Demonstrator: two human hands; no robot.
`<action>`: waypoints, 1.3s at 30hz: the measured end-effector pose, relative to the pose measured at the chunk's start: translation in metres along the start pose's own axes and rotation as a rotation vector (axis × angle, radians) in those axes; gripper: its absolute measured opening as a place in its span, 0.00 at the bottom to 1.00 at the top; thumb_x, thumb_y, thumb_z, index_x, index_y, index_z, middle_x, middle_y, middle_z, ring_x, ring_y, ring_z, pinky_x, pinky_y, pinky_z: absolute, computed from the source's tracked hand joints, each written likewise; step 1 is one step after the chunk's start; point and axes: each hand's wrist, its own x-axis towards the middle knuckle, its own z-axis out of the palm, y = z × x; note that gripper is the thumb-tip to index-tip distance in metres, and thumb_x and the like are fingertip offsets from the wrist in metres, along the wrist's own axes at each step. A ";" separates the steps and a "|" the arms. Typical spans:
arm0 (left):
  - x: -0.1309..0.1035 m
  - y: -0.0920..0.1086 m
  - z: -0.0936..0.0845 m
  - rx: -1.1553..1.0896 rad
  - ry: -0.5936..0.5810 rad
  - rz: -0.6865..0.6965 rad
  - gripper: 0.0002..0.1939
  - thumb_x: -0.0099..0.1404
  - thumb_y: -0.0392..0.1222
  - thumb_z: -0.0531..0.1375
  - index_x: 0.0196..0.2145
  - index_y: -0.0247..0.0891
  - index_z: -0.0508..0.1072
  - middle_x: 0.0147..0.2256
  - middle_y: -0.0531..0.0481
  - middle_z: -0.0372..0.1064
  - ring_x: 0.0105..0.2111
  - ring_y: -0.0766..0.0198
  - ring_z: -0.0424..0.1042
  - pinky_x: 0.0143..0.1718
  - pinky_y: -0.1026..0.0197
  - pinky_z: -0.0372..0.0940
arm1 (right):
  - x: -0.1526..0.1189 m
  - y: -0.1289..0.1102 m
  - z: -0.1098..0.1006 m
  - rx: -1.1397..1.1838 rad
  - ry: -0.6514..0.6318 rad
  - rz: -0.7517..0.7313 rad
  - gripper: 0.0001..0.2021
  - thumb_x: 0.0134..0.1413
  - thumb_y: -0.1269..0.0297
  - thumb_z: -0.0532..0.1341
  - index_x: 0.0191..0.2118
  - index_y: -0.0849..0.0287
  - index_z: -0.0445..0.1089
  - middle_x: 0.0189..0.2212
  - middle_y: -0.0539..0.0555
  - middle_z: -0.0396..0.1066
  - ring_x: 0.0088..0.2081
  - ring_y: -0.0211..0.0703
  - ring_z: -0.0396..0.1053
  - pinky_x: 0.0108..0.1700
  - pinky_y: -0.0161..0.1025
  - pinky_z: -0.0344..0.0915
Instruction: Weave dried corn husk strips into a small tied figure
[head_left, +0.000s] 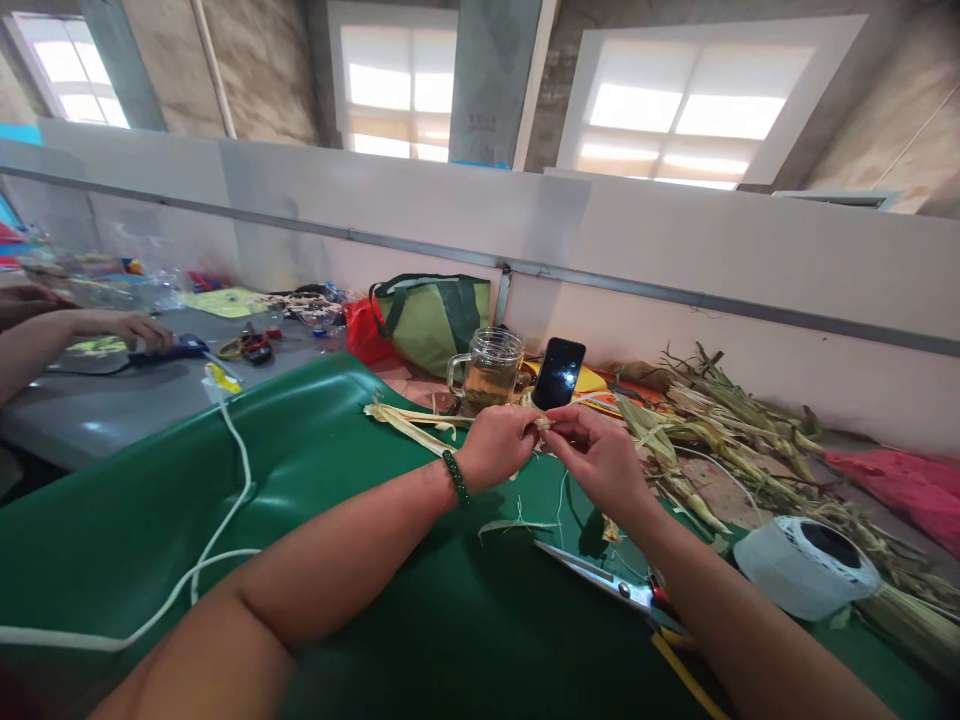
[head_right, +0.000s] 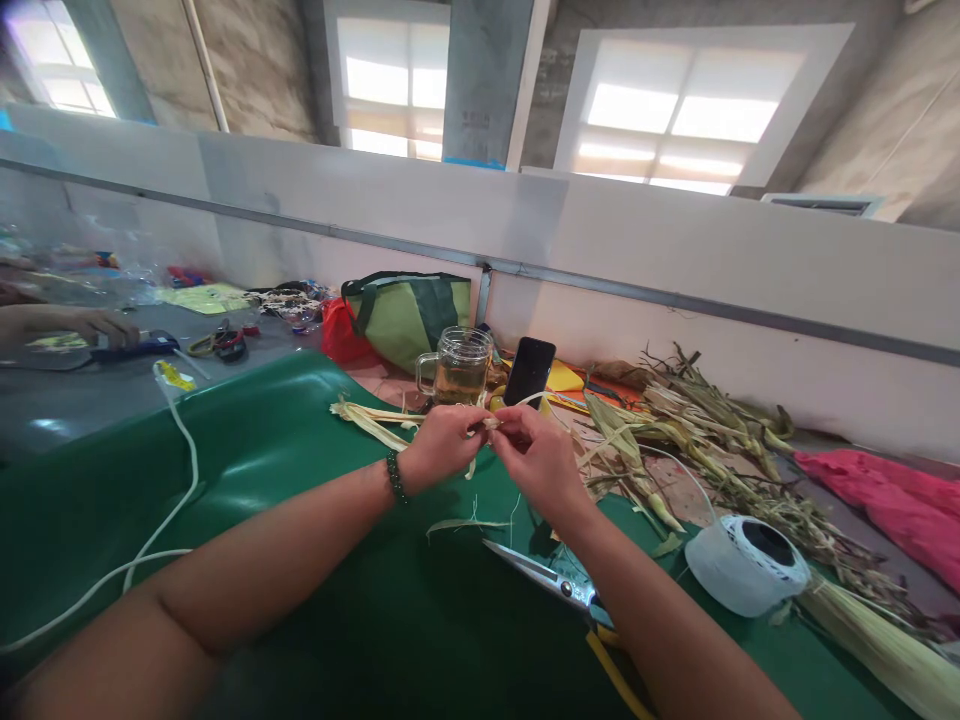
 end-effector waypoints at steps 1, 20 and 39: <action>0.000 0.000 0.000 0.008 -0.002 -0.004 0.10 0.62 0.35 0.52 0.31 0.35 0.74 0.31 0.45 0.75 0.32 0.61 0.72 0.32 0.63 0.59 | 0.000 0.001 0.000 -0.025 0.015 -0.010 0.09 0.47 0.60 0.62 0.34 0.56 0.68 0.26 0.52 0.74 0.28 0.43 0.73 0.32 0.39 0.69; -0.006 0.010 -0.002 0.260 -0.095 0.096 0.11 0.65 0.34 0.51 0.35 0.32 0.73 0.34 0.42 0.74 0.36 0.57 0.73 0.38 0.59 0.65 | 0.002 0.001 -0.004 -0.091 -0.081 0.081 0.09 0.47 0.59 0.59 0.28 0.59 0.70 0.22 0.52 0.72 0.24 0.42 0.71 0.27 0.37 0.66; -0.007 0.007 0.017 -0.047 -0.216 0.235 0.11 0.57 0.32 0.55 0.19 0.34 0.69 0.19 0.52 0.64 0.22 0.68 0.61 0.25 0.65 0.51 | -0.020 -0.040 -0.015 0.111 0.345 -0.334 0.07 0.56 0.61 0.59 0.32 0.58 0.64 0.13 0.43 0.62 0.12 0.29 0.55 0.14 0.29 0.52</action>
